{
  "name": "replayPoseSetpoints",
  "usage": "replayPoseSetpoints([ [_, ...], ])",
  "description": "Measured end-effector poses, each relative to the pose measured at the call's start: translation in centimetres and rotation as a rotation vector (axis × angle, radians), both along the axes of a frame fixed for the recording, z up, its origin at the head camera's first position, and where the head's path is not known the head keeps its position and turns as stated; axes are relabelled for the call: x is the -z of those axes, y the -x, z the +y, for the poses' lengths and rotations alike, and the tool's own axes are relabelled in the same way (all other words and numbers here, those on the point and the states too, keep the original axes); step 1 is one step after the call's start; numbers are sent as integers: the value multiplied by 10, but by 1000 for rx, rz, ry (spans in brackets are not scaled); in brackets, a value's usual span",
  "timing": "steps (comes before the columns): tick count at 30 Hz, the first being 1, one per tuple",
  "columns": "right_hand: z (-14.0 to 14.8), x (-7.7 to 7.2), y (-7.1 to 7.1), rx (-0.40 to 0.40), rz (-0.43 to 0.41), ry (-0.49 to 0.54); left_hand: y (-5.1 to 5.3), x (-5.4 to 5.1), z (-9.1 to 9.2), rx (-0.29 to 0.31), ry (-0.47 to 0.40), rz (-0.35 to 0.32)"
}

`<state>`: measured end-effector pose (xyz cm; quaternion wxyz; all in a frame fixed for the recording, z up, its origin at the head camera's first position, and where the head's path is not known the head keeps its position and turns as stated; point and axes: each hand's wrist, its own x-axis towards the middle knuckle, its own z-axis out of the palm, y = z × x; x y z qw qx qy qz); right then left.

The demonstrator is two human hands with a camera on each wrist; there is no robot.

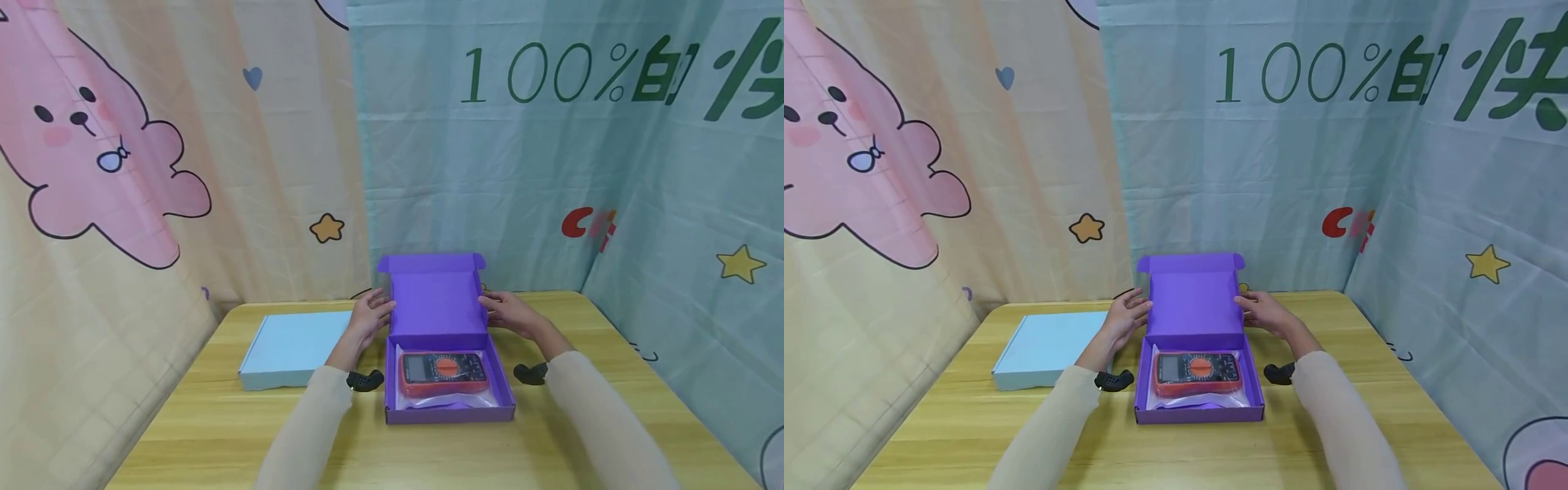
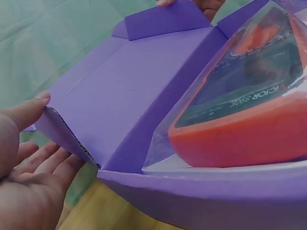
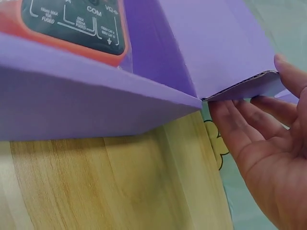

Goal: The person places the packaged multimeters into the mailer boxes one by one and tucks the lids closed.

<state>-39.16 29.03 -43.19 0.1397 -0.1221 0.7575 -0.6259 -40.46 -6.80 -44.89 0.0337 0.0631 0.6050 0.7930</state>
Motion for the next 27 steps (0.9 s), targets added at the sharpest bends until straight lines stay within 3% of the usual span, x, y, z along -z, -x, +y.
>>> replayPoseSetpoints([
  [14, 0, 0, -4, 49, 41, 38, -2, 1, -11, 101, 17, 72],
  [27, 0, 2, -14, 52, 124, 13, -7, -7, -19, 226, 84, 130],
])
